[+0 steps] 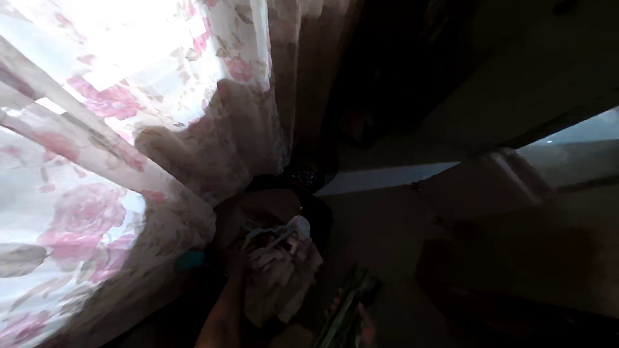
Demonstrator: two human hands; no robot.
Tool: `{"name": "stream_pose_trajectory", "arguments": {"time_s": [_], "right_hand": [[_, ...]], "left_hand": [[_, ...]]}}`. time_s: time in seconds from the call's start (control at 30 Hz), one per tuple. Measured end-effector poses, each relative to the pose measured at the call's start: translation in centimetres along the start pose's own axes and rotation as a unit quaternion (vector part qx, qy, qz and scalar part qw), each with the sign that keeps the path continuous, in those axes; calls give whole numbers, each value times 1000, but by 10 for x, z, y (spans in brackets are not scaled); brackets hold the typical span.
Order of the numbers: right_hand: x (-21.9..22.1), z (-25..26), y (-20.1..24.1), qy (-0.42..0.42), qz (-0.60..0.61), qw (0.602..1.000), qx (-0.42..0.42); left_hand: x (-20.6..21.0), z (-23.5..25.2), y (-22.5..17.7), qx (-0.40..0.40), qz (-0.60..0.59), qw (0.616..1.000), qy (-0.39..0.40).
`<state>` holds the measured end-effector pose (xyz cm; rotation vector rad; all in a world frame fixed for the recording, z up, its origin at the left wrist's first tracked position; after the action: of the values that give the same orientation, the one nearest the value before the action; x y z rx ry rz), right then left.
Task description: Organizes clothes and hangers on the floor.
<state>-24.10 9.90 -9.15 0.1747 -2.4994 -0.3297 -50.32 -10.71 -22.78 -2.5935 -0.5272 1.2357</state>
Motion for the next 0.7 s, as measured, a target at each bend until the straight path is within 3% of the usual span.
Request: {"name": "stream_pose_trajectory", "arguments": {"time_s": [0.13, 0.23, 0.33, 0.47, 0.6, 0.7], "right_hand": [[-1, 4, 2, 2, 1, 1000, 1], [-1, 10, 3, 16, 0, 1000, 0], [3, 12, 2, 28, 4, 1000, 3], [14, 11, 3, 24, -17, 1000, -3], [19, 18, 1, 46, -24, 999, -11], [32, 21, 0, 26, -44, 998, -20]], "left_hand": [[3, -7, -4, -12, 43, 999, 12], [-6, -10, -11, -2, 114, 991, 73], [-29, -10, -19, 68, 125, 984, 104], [-67, -27, -42, 200, 27, 968, 146], [-77, -86, -72, 291, -22, 941, 171], [-61, -136, -89, 331, 47, 920, 203]]}}
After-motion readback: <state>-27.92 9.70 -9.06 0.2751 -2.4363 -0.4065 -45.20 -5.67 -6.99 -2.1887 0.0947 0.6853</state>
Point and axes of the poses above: each hand's wrist, its own z-axis towards the middle knuckle, its own x-axis out of the palm, y = z × x, the point moved 2 cm from there along z, towards the middle knuckle, and after that the axes turned 9 degrees about x, right-handed, at the moved point
